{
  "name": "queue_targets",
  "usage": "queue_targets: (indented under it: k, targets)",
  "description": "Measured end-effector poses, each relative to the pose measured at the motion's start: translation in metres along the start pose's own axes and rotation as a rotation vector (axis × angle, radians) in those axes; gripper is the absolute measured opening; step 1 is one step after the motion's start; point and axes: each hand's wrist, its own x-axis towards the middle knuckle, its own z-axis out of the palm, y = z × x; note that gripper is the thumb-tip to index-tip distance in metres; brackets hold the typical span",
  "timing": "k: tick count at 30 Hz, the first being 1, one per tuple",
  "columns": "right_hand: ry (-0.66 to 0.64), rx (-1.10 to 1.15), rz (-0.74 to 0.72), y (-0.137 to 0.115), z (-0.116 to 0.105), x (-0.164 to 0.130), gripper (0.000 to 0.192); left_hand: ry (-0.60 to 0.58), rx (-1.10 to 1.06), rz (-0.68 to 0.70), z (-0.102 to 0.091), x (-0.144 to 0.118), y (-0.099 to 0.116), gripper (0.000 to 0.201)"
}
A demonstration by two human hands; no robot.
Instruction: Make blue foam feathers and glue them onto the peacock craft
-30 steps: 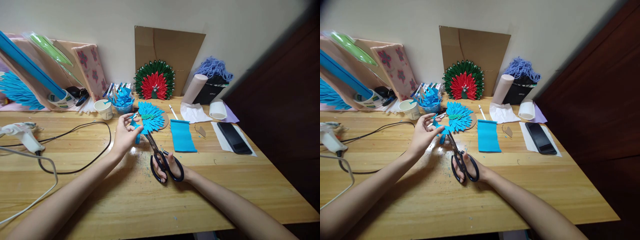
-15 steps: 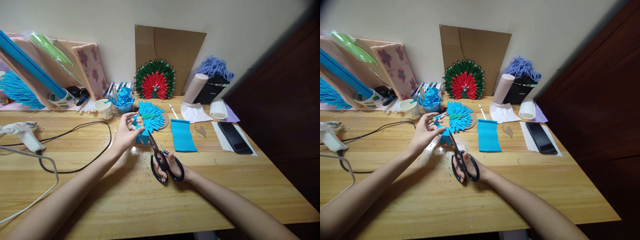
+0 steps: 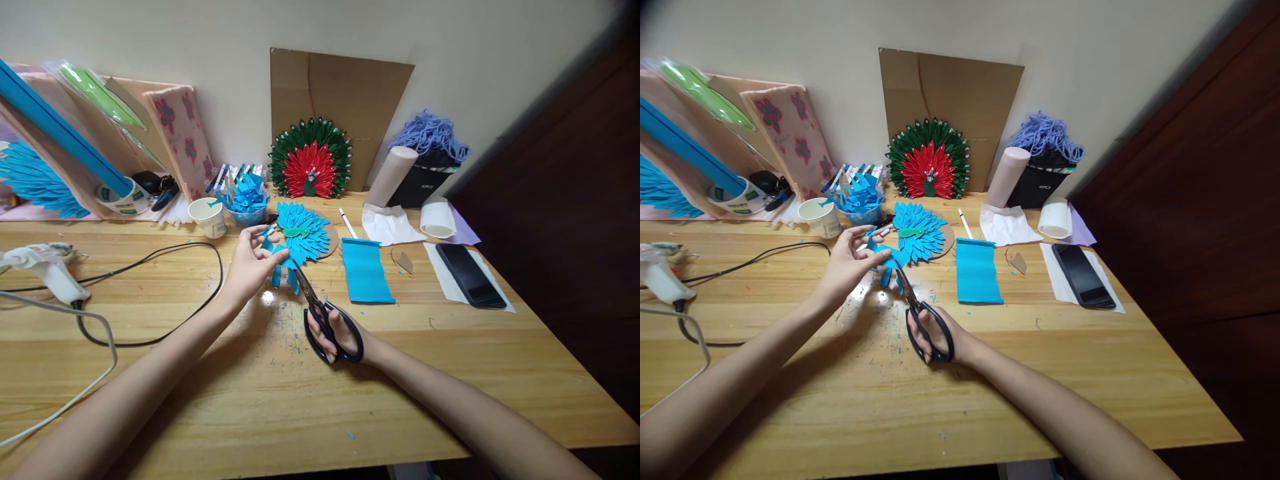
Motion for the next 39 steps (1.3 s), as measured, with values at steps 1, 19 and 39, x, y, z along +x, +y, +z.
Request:
queue_targets:
  k: [1,19,39]
  targets:
    - [0.008,0.002,-0.010,0.000,0.000,0.000,0.062,0.020,0.038,-0.006,0.000,0.000,0.000,0.054]
    - [0.052,0.248,0.014,0.010,-0.002,0.007,0.061,-0.022,0.834,0.135,-0.022,0.005,0.008,0.027]
    - [0.059,0.045,0.018,-0.007,0.008,0.002,0.073,-0.352,0.356,0.031,0.005,-0.014,0.010,0.032]
